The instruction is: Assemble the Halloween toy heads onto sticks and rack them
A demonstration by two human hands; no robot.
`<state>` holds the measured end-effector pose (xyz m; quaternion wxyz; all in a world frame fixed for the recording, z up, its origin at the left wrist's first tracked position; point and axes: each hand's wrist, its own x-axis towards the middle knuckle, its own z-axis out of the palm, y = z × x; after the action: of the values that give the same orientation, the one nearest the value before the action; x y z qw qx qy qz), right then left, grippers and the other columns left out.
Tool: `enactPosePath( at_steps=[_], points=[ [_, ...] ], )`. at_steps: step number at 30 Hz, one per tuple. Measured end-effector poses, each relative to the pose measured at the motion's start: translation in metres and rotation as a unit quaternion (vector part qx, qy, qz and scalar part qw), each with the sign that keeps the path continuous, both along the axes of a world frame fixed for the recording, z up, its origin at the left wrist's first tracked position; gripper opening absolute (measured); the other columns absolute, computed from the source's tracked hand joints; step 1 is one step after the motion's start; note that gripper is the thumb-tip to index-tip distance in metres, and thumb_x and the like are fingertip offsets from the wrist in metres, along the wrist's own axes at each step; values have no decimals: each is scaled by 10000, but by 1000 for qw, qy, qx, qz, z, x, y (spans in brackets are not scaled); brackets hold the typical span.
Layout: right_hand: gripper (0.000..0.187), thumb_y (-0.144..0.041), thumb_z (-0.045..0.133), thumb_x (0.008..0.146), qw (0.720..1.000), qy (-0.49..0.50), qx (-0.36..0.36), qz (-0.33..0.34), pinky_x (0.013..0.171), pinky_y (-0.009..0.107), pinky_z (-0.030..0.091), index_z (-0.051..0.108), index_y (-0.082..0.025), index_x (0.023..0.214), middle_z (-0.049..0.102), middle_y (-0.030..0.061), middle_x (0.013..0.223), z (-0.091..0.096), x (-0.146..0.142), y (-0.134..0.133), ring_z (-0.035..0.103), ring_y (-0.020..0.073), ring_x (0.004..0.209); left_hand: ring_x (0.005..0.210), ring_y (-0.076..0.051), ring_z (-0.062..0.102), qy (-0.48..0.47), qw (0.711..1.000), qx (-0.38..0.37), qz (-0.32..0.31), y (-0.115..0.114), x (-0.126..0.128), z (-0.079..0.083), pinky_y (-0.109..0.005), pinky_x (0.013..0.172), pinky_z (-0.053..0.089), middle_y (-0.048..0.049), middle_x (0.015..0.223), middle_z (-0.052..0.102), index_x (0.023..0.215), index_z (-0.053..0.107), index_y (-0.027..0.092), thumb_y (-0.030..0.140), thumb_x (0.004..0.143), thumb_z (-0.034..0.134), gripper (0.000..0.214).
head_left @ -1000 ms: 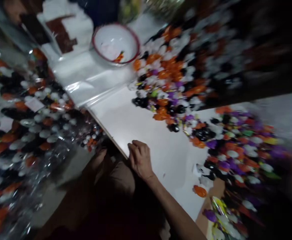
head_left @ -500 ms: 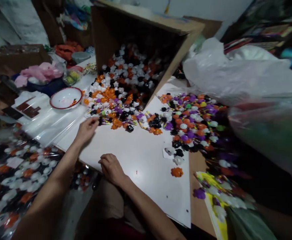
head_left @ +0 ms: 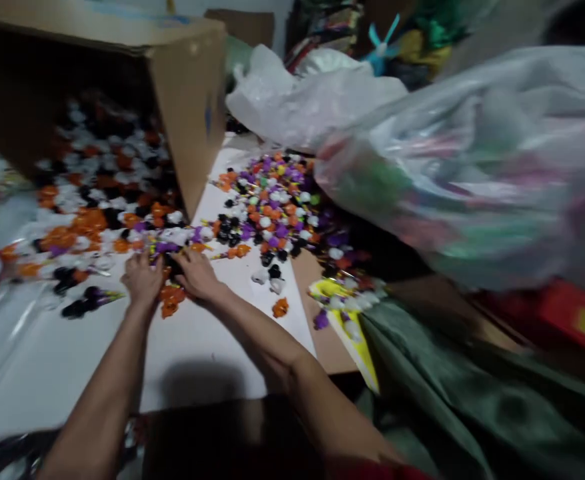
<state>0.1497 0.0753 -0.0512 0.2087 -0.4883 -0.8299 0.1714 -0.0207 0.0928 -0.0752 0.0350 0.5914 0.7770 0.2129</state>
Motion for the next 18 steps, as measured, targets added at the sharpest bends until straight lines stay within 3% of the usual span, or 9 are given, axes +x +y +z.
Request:
enactPosePath(
  at_steps=[3, 6, 8, 11, 14, 15, 16, 17, 18],
  points=[
    [464, -302, 590, 916, 999, -23, 37, 1, 1063, 412, 377, 472, -171, 1345, 466, 132, 1406, 9, 33, -4, 448, 243, 1286, 1262, -400, 468, -5, 997, 62, -33, -7, 5, 9, -629, 989, 377, -162, 1402, 520, 1285, 575, 121, 506, 884, 497, 562],
    [341, -248, 607, 904, 998, -41, 43, 12, 999, 356, 429, 565, -151, 1228, 560, 116, 1303, 52, 119, -34, 538, 202, 1171, 1309, -362, 453, -14, 972, 163, -172, -46, 21, 10, -613, 1062, 328, -51, 1473, 467, 1327, 543, 270, 464, 894, 520, 475],
    [227, -182, 605, 893, 998, -58, 17, 7, 901, 288, 466, 631, -134, 1114, 648, 69, 1131, 94, 195, -73, 602, 152, 1019, 1341, -332, 437, -29, 933, 164, -319, -88, 35, 4, -569, 1107, 320, 2, 1499, 438, 1355, 497, 355, 391, 884, 557, 476],
    [205, -266, 561, 910, 991, -87, -91, -41, 716, 193, 454, 691, -108, 912, 682, -33, 860, 137, 297, -161, 609, 59, 742, 1322, -334, 464, -44, 872, 124, -471, -147, 51, -15, -541, 1116, 335, -43, 1444, 497, 1296, 546, 317, 316, 865, 584, 432],
    [331, -334, 577, 881, 955, -146, -187, -176, 574, 150, 394, 675, -74, 702, 623, -73, 621, 129, 351, -267, 511, 6, 522, 1281, -345, 497, -54, 859, 89, -501, -173, 58, -37, -523, 1091, 359, -121, 1341, 568, 1195, 610, 231, 317, 880, 547, 332],
    [427, -331, 507, 918, 934, -164, -132, -289, 546, 150, 380, 646, -58, 621, 600, -64, 583, 118, 354, -299, 476, -5, 480, 1276, -346, 499, -52, 862, 80, -498, -174, 59, -43, -519, 1085, 361, -134, 1325, 575, 1186, 613, 216, 324, 887, 530, 329],
    [527, -338, 410, 960, 888, -179, -31, -422, 538, 158, 377, 621, -37, 582, 598, -45, 598, 105, 351, -327, 467, -12, 474, 1272, -346, 501, -48, 866, 73, -492, -172, 60, -47, -517, 1081, 361, -144, 1316, 579, 1186, 612, 203, 330, 894, 514, 334],
    [584, -322, 295, 1000, 867, -184, 5, -464, 547, 173, 388, 635, -2, 647, 625, -10, 681, 95, 340, -348, 506, -5, 518, 1268, -347, 503, -42, 870, 69, -486, -169, 62, -51, -517, 1078, 359, -153, 1309, 582, 1187, 610, 191, 334, 899, 502, 339],
    [509, -321, 326, 1016, 846, -184, 47, -498, 586, 192, 445, 663, -19, 780, 653, 20, 781, 87, 324, -363, 570, 34, 597, 1261, -346, 508, -36, 874, 68, -480, -165, 64, -53, -515, 1073, 361, -160, 1296, 589, 1179, 612, 181, 335, 901, 495, 339]
  ],
)
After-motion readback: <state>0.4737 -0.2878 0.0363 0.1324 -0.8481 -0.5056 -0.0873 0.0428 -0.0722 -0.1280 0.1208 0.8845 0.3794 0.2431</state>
